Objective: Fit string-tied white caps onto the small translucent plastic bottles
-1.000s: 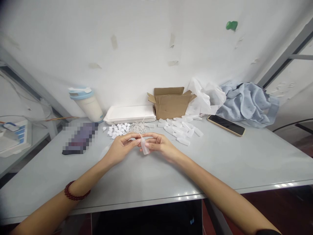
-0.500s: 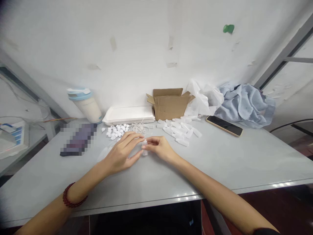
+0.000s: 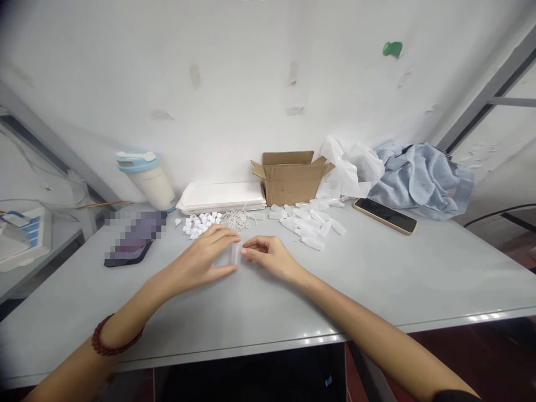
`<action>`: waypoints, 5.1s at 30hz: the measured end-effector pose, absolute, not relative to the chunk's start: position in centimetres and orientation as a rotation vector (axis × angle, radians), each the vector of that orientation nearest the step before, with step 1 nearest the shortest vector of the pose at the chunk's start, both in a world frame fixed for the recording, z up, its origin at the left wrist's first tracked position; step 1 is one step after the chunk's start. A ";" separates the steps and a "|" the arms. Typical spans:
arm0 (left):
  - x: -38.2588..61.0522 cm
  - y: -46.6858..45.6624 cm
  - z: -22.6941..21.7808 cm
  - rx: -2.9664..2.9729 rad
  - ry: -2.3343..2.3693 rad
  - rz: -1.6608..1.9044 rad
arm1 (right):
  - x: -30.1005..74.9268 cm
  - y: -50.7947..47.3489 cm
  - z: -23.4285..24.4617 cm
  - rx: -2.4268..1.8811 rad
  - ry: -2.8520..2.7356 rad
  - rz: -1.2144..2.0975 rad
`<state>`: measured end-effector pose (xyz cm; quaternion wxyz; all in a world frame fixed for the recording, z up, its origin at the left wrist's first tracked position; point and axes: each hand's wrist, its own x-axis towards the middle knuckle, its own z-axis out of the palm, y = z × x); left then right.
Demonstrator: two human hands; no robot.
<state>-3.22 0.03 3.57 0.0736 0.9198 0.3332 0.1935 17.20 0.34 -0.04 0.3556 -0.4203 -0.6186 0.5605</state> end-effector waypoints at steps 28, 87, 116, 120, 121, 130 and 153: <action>-8.0 0.5 6.0 2.311 1.463 -0.289 | 17.2 0.4 0.1 -1.228 -1.652 1.406; -3.7 2.9 1.8 2.302 1.584 0.993 | 19.3 6.5 -2.7 -1.369 -2.553 -0.214; -2.4 0.6 3.2 1.438 1.258 1.163 | 17.0 0.0 0.5 -1.078 -1.801 0.565; -2.1 0.4 3.2 1.466 1.240 1.129 | 17.1 0.1 0.3 -1.078 -1.803 0.529; -2.1 0.3 3.3 1.466 1.237 1.128 | 17.1 0.1 0.3 -1.076 -1.803 0.524; -2.1 0.7 2.9 1.382 1.180 1.153 | 16.9 -0.1 -0.2 -1.034 -1.860 0.492; -2.3 0.8 2.5 1.148 1.023 1.060 | 16.9 0.0 -1.3 -0.934 -1.945 0.199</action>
